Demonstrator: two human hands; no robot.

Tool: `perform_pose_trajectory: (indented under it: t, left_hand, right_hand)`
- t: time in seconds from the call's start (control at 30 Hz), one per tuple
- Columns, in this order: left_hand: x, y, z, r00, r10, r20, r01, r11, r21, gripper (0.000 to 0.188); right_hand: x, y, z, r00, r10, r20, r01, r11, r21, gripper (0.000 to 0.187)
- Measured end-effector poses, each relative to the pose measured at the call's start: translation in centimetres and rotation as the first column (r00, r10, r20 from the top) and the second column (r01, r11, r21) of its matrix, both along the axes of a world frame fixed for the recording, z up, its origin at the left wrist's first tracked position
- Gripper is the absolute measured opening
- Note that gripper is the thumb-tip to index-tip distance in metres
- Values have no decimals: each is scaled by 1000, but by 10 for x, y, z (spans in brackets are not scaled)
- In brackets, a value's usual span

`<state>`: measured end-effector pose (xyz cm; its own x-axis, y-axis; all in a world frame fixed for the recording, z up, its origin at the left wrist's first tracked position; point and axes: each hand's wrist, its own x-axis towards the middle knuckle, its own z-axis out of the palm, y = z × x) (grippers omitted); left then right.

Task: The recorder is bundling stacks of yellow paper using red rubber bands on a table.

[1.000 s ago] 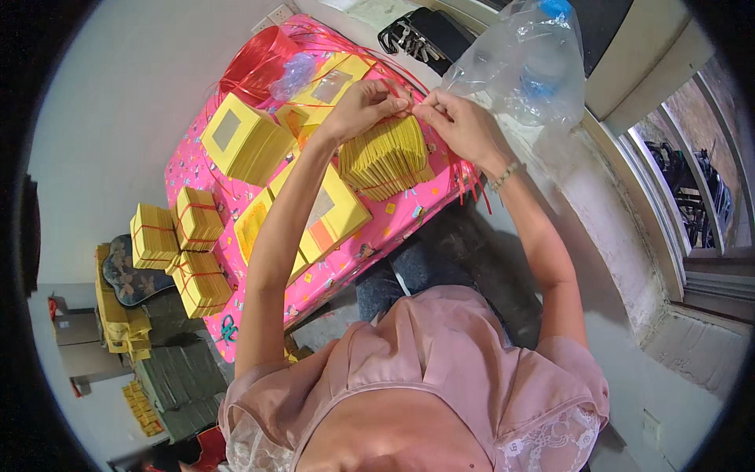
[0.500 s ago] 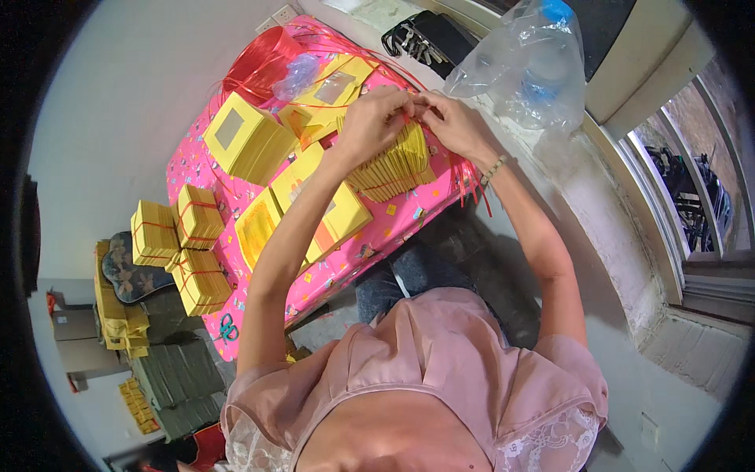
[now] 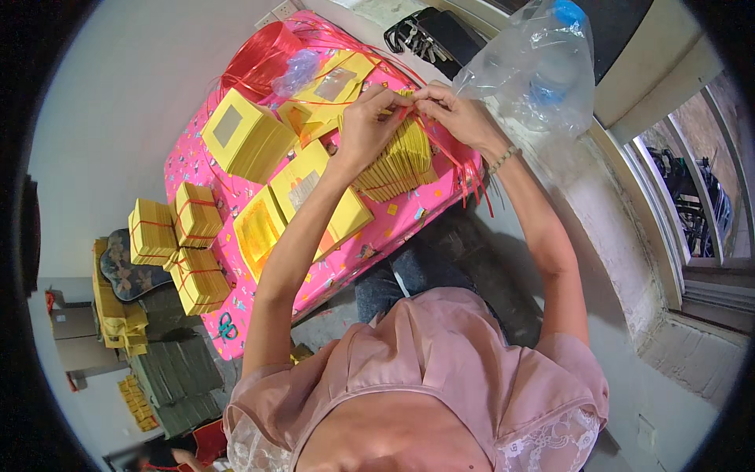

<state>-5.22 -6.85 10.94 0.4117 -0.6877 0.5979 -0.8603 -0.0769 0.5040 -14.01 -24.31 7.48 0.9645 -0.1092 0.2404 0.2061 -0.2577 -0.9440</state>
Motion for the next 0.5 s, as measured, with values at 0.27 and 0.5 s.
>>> perform_pose_trajectory:
  t: [0.27, 0.5]
  left_hand:
    - [0, 3, -5, 992, -34, -118, 27, 998, -61, 12]
    - [1, 19, -2, 1000, -28, -10, 27, 998, -61, 11]
  right_hand:
    - [-8, 6, 15, 963, -93, 251, 222, 803, -553, 11]
    - [-10, 5, 16, 955, -143, 259, 268, 789, -552, 12]
